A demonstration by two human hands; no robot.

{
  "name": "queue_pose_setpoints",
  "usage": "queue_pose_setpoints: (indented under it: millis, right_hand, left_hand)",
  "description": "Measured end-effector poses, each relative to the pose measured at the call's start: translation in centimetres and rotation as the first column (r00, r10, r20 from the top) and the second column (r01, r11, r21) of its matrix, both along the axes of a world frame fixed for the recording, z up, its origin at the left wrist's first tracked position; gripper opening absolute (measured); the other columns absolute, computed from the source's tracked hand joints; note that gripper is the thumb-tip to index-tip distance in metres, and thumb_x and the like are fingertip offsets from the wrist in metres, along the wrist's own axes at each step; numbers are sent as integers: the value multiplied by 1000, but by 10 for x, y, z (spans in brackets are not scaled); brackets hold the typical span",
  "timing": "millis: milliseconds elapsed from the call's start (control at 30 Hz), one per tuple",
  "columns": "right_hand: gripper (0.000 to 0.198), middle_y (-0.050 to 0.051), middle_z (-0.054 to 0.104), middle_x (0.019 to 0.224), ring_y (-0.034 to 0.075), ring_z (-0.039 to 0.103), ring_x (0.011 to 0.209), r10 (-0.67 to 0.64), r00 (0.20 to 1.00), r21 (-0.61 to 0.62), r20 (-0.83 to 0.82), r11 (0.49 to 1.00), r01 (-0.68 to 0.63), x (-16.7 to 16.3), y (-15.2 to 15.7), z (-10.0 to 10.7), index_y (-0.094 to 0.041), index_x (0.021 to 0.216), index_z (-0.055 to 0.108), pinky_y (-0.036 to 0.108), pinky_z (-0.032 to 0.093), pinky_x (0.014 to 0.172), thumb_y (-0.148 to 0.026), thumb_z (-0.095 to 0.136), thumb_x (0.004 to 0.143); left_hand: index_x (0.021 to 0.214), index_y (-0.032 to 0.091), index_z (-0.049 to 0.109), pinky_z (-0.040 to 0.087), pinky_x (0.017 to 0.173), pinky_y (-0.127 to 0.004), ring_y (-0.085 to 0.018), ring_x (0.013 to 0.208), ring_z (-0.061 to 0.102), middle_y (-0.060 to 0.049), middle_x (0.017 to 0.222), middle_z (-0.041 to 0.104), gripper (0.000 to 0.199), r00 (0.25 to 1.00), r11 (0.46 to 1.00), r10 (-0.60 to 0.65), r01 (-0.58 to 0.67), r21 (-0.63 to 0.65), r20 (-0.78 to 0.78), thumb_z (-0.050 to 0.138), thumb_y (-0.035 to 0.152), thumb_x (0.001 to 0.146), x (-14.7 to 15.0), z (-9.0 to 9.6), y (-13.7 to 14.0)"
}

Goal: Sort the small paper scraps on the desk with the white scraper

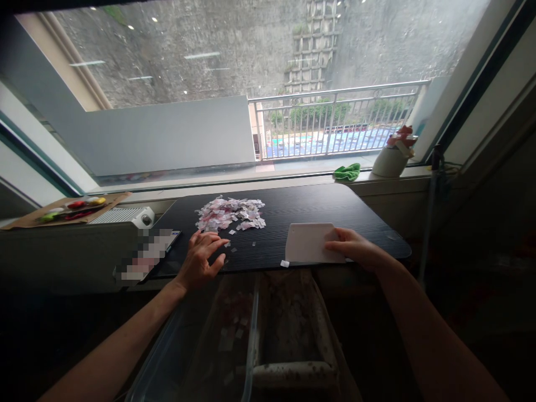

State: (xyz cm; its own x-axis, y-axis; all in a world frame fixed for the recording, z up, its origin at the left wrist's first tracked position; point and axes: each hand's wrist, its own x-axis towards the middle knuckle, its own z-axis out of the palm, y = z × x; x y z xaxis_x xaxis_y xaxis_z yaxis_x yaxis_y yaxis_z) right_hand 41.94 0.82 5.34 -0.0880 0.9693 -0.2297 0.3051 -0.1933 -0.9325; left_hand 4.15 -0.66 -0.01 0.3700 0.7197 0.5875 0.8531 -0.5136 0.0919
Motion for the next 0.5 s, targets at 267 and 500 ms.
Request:
queue_pose_setpoints:
  millis: [267, 500]
  right_hand:
    - [20, 1, 73, 75, 20, 68, 72, 53, 998, 2, -17, 999, -53, -8, 7, -6, -20, 75, 67, 29, 53, 65, -23, 70, 56]
    - [27, 3, 73, 76, 20, 67, 70, 68, 997, -17, -23, 997, -69, -3, -2, 2, -19, 79, 66, 30, 53, 63, -27, 73, 54]
  left_hand:
    - [108, 22, 62, 22, 110, -54, -26, 110, 53, -6, 101, 62, 30, 1000, 1000, 4, -4, -12, 0, 50, 28, 81, 0, 1, -1]
    - [107, 21, 63, 22, 110, -54, -27, 109, 53, -7, 101, 62, 31, 1000, 1000, -5, 5, -15, 18, 50, 28, 80, 0, 0, -1]
